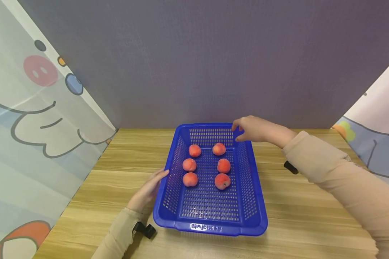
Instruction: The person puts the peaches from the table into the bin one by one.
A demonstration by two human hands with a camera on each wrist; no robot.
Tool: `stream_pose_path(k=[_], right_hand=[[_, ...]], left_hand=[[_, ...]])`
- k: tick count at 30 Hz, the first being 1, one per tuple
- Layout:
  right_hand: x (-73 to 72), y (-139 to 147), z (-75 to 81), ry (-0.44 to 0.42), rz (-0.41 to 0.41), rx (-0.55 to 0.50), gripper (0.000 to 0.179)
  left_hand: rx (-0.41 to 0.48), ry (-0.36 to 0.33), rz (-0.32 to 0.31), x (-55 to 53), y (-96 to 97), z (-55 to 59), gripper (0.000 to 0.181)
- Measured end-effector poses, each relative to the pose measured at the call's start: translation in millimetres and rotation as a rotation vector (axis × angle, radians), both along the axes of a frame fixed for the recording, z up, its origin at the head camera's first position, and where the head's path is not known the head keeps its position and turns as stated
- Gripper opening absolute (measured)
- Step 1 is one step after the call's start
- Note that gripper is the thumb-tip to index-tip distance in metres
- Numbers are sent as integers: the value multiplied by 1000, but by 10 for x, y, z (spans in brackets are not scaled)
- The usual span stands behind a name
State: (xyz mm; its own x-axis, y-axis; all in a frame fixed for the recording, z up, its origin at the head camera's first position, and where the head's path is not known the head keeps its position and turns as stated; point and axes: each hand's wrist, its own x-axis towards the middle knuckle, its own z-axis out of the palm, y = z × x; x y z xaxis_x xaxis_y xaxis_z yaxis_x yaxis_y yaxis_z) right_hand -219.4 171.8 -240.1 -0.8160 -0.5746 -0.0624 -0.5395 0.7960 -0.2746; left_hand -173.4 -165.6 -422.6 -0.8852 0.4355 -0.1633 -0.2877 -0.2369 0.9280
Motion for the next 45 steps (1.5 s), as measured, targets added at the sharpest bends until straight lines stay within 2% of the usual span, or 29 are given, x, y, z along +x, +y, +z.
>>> stream_pose_path(k=[5, 14, 22, 33, 45], right_hand=[[-53, 169, -41, 0, -51, -26, 28], [-147, 464, -97, 60, -113, -86, 28], [-238, 688, -176, 50, -182, -68, 32], [-343, 998, -407, 57, -233, -46, 32], [-420, 1244, -685, 39, -289, -82, 30]], left_hand=[[5, -2, 4, -3, 2, -12, 51], [12, 15, -3, -10, -2, -24, 53], [7, 4, 12, 2, 7, 6, 50], [-5, 13, 11, 10, 8, 9, 51], [1, 14, 6, 2, 0, -9, 53]])
